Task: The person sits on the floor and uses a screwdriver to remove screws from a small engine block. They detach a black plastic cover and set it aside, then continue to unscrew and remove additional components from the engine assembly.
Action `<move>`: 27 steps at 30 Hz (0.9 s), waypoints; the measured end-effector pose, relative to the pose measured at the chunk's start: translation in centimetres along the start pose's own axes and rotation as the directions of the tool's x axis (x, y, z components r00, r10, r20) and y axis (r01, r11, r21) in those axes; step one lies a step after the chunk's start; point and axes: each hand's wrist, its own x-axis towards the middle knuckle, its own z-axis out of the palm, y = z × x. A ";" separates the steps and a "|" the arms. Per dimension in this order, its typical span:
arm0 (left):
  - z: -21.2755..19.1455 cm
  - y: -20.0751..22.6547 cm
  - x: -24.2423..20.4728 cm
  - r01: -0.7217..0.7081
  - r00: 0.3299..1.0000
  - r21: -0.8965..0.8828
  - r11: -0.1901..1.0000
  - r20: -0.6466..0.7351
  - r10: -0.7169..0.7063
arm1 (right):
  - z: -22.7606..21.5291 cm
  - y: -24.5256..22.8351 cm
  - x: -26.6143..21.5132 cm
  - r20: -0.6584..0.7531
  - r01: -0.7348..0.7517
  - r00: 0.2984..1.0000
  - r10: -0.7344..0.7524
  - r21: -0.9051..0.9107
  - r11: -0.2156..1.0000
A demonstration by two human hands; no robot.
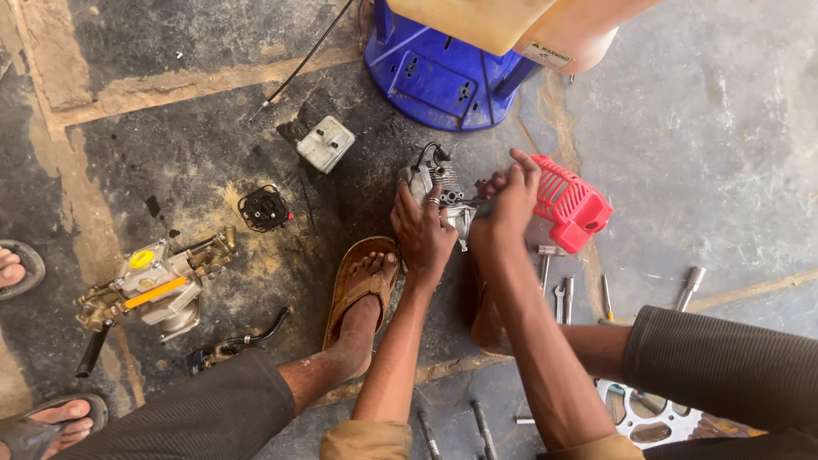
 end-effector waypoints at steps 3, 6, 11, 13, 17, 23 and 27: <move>-0.3 0.2 0.2 -0.008 1.000 -0.037 0.999 -0.004 0.008 | -0.7 -1.3 -1.1 0.258 0.596 0.799 -0.543 -0.458 0.660; -0.1 -0.3 -0.2 -0.029 0.999 -0.059 0.998 -0.045 0.027 | -2.8 -5.2 -0.9 0.809 0.875 0.427 -0.404 -0.483 -0.042; -0.2 0.1 -0.2 -0.025 0.998 -0.033 0.999 -0.053 0.023 | -1.9 -7.0 0.3 0.911 0.876 0.407 0.067 -0.369 -0.310; -0.4 0.3 -0.2 -0.016 0.999 -0.059 0.998 -0.041 0.014 | -1.0 -5.2 0.5 0.753 0.751 0.645 0.131 -0.592 -0.294; -0.2 0.2 0.3 0.036 0.999 -0.042 0.998 0.035 -0.035 | -0.6 -2.9 1.6 0.591 0.556 0.767 -0.251 -0.807 -0.200; 0.0 0.0 0.2 0.029 0.999 -0.013 0.999 0.037 -0.028 | -0.7 -6.3 2.7 0.670 0.675 0.732 0.125 -0.737 -0.006; 0.1 -0.1 0.4 0.020 0.999 -0.018 1.000 0.028 -0.019 | 0.3 -11.2 1.3 0.683 0.742 0.659 0.316 -0.659 -0.124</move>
